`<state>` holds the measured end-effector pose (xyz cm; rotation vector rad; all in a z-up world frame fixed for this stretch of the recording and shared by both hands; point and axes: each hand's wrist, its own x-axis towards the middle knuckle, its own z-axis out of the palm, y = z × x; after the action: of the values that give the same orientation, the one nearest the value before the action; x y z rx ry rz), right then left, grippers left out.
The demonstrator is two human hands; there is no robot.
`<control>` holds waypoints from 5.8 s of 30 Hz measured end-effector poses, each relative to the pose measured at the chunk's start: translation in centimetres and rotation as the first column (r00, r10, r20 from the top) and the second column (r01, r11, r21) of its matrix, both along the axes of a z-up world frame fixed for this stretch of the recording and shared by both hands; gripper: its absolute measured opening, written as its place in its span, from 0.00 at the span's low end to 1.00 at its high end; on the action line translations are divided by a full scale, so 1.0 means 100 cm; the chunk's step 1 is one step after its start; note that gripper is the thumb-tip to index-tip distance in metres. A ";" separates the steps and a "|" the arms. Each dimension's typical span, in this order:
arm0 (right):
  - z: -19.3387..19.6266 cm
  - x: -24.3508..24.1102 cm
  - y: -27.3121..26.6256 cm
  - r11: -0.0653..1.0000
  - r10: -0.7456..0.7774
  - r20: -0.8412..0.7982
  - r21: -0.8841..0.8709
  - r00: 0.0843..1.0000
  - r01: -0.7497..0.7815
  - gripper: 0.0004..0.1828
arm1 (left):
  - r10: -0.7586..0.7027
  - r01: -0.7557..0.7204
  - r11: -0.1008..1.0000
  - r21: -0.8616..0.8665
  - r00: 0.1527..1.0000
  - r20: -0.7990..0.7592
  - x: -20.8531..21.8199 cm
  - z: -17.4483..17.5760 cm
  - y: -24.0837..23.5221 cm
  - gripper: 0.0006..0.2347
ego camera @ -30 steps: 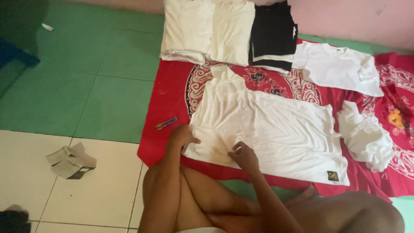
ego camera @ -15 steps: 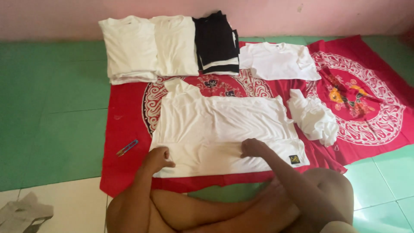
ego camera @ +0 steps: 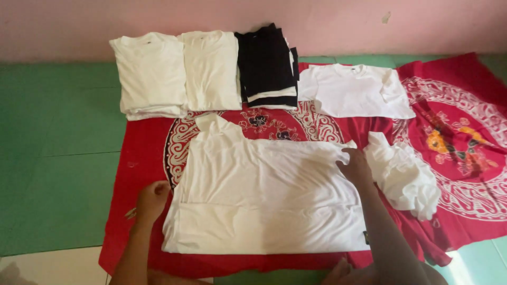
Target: The person folds a white t-shirt on a red patterned cloth laid on the floor. They smooth the shirt, fold the sleeves inward, fold the bottom up, and then fold the shirt in half before placing it on a stack of folded shirts.
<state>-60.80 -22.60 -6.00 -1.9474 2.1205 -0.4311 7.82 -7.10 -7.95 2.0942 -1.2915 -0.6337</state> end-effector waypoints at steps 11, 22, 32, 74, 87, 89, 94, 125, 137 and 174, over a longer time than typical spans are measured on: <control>-0.019 -0.011 -0.031 0.962 -0.034 -0.037 -0.272 0.999 0.023 0.23 | -0.106 0.104 0.990 0.094 0.994 0.015 -0.060 0.032 -0.063 0.19; -0.012 0.002 -0.037 0.917 0.095 -0.056 -0.385 0.994 -0.109 0.20 | 0.052 -0.005 0.996 0.090 0.847 -0.529 -0.029 0.008 -0.068 0.11; 0.066 0.059 -0.025 0.887 -0.421 0.351 -0.032 0.836 0.460 0.23 | 0.225 -0.082 0.969 0.234 0.686 -0.692 -0.027 0.040 -0.066 0.16; 0.145 0.267 0.136 0.783 0.528 0.262 0.219 0.808 -0.582 0.19 | -0.255 -0.048 0.708 0.705 0.913 0.318 0.012 0.101 -0.030 0.24; 0.112 0.321 0.074 0.783 0.362 0.709 0.121 0.605 -0.611 0.22 | -0.123 0.172 0.981 0.086 0.904 -0.409 -0.063 0.134 -0.053 0.18; 0.115 0.326 0.055 0.785 0.241 0.848 0.116 0.472 -0.609 0.18 | -0.186 0.151 0.982 -0.110 0.759 -0.624 -0.104 0.135 -0.069 0.14; 0.097 0.299 0.001 0.783 0.226 0.875 0.099 0.428 -0.614 0.20 | -0.307 0.217 0.951 -0.218 0.702 -0.643 -0.192 0.148 -0.139 0.13; -0.033 0.222 -0.097 0.998 0.055 0.998 -0.055 0.006 0.036 0.12 | -0.623 0.694 0.670 -0.263 0.718 0.311 -0.245 -0.002 -0.252 0.05; -0.035 0.230 -0.097 0.987 0.112 0.988 -0.123 0.106 0.104 0.16 | -0.618 0.590 0.713 -0.378 0.784 0.057 -0.240 0.006 -0.252 0.03; -0.003 0.239 -0.090 0.996 0.081 0.945 -0.062 0.316 -0.068 0.15 | -0.498 0.134 0.825 -0.550 0.633 -0.593 -0.230 0.024 -0.254 0.05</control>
<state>-36.90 -31.57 -6.28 -1.1689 1.1728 -1.2123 -15.21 -32.49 -5.53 1.0188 -1.1814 -1.0556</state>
